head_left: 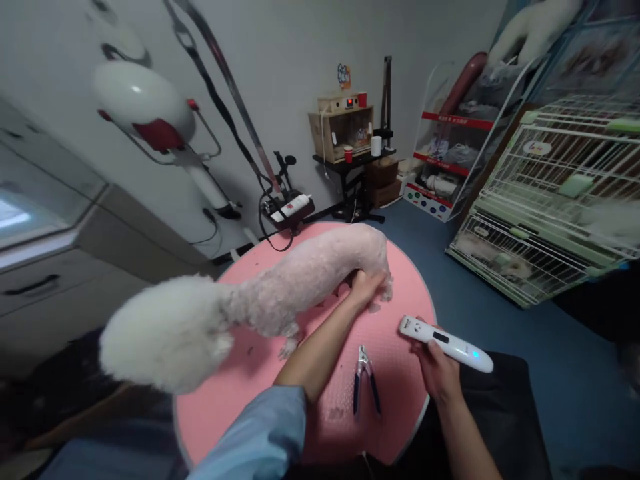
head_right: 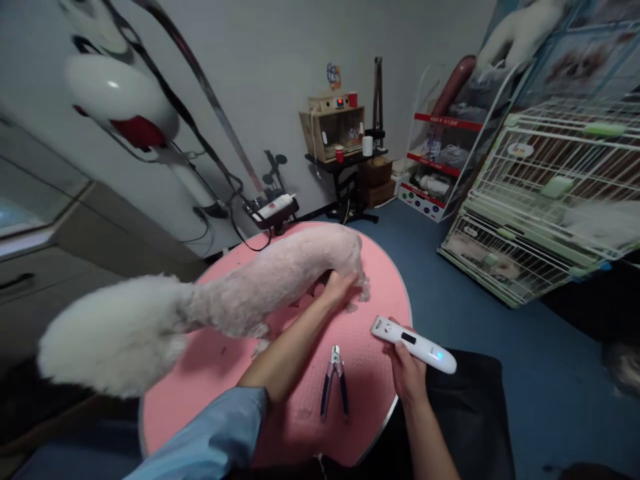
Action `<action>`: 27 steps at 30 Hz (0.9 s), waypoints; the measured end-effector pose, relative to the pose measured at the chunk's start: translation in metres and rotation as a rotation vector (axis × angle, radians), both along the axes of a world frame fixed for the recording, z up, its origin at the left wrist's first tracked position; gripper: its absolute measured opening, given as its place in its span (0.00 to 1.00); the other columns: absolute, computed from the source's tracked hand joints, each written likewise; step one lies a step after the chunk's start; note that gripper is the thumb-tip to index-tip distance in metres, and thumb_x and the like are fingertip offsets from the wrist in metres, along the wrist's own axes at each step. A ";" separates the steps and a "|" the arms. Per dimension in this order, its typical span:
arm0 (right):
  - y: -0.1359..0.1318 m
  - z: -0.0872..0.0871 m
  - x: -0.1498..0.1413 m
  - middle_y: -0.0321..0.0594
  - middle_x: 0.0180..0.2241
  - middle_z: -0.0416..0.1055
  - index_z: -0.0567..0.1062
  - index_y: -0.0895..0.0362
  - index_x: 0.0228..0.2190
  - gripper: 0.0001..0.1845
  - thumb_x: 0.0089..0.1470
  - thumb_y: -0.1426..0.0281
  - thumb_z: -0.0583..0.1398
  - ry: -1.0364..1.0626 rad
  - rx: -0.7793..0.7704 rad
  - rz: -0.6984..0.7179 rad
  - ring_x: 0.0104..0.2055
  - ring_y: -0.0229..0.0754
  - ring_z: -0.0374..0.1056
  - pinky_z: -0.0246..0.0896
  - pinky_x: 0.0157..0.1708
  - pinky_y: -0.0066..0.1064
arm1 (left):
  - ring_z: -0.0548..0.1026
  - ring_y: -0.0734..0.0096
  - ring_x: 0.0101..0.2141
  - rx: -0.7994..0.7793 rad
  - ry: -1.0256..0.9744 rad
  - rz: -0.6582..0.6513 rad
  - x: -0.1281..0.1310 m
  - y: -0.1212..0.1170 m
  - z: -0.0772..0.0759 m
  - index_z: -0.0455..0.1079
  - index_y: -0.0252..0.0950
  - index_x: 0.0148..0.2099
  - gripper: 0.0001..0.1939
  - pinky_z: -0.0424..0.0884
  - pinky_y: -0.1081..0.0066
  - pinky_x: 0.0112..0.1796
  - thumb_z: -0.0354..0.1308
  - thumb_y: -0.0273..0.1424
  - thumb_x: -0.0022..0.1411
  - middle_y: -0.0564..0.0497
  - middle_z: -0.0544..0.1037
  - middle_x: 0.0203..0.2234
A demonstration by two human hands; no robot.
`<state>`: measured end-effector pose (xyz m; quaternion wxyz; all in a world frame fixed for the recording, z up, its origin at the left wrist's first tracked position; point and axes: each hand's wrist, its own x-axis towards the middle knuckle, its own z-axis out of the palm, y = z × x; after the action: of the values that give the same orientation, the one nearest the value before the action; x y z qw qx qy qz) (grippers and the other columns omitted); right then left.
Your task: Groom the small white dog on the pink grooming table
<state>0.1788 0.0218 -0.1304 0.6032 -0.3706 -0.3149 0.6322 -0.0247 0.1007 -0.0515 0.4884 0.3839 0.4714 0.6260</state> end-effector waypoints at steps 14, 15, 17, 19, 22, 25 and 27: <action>0.094 0.085 0.037 0.43 0.35 0.80 0.78 0.54 0.37 0.20 0.46 0.53 0.65 0.025 -0.019 0.224 0.35 0.49 0.75 0.72 0.40 0.47 | 0.75 0.59 0.44 -0.299 -0.243 0.149 -0.028 -0.172 -0.039 0.72 0.36 0.45 0.32 0.67 0.62 0.49 0.72 0.47 0.41 0.42 0.78 0.42; 0.112 0.102 0.024 0.43 0.34 0.79 0.78 0.54 0.37 0.20 0.46 0.53 0.64 0.013 -0.008 0.294 0.36 0.50 0.76 0.71 0.42 0.48 | 0.75 0.61 0.46 -0.311 -0.356 0.292 -0.035 -0.181 -0.046 0.71 0.38 0.46 0.31 0.67 0.63 0.50 0.71 0.49 0.43 0.43 0.77 0.44; 0.146 0.135 -0.009 0.43 0.29 0.78 0.78 0.56 0.33 0.19 0.47 0.53 0.61 0.008 -0.006 0.446 0.34 0.50 0.76 0.71 0.41 0.47 | 0.73 0.63 0.49 -0.279 -0.569 0.514 -0.043 -0.184 -0.054 0.70 0.40 0.44 0.27 0.66 0.64 0.51 0.67 0.52 0.48 0.45 0.75 0.45; 0.170 0.160 -0.046 0.45 0.24 0.76 0.75 0.57 0.25 0.18 0.48 0.55 0.58 -0.028 -0.085 0.635 0.32 0.51 0.76 0.73 0.36 0.44 | 0.72 0.65 0.51 -0.185 -0.707 0.663 -0.046 -0.168 -0.051 0.69 0.39 0.41 0.24 0.65 0.66 0.52 0.60 0.55 0.54 0.45 0.75 0.45; 0.182 0.170 -0.086 0.42 0.19 0.74 0.73 0.58 0.24 0.14 0.48 0.61 0.56 -0.103 -0.161 0.725 0.25 0.46 0.74 0.72 0.26 0.34 | 0.71 0.64 0.52 0.072 -0.691 0.780 -0.055 -0.124 -0.034 0.70 0.40 0.41 0.28 0.67 0.68 0.51 0.50 0.59 0.58 0.44 0.75 0.47; 0.176 0.158 -0.091 0.39 0.17 0.72 0.73 0.58 0.26 0.10 0.47 0.65 0.55 -0.116 -0.190 0.683 0.18 0.40 0.70 0.66 0.17 0.26 | 0.70 0.66 0.53 0.139 -0.640 0.912 -0.072 -0.090 -0.018 0.70 0.42 0.45 0.28 0.68 0.72 0.48 0.48 0.60 0.59 0.46 0.75 0.50; 0.171 0.147 -0.082 0.38 0.17 0.71 0.73 0.58 0.26 0.10 0.47 0.65 0.55 -0.087 -0.185 0.662 0.15 0.37 0.67 0.61 0.13 0.24 | 0.71 0.66 0.53 0.073 -0.651 0.934 -0.083 -0.079 -0.009 0.69 0.42 0.49 0.28 0.70 0.73 0.44 0.51 0.58 0.59 0.46 0.74 0.52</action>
<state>0.0969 0.1924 0.0171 0.3151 -0.3283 -0.3849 0.8030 -0.1077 0.0220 -0.0606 0.2661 -0.0614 0.3943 0.8775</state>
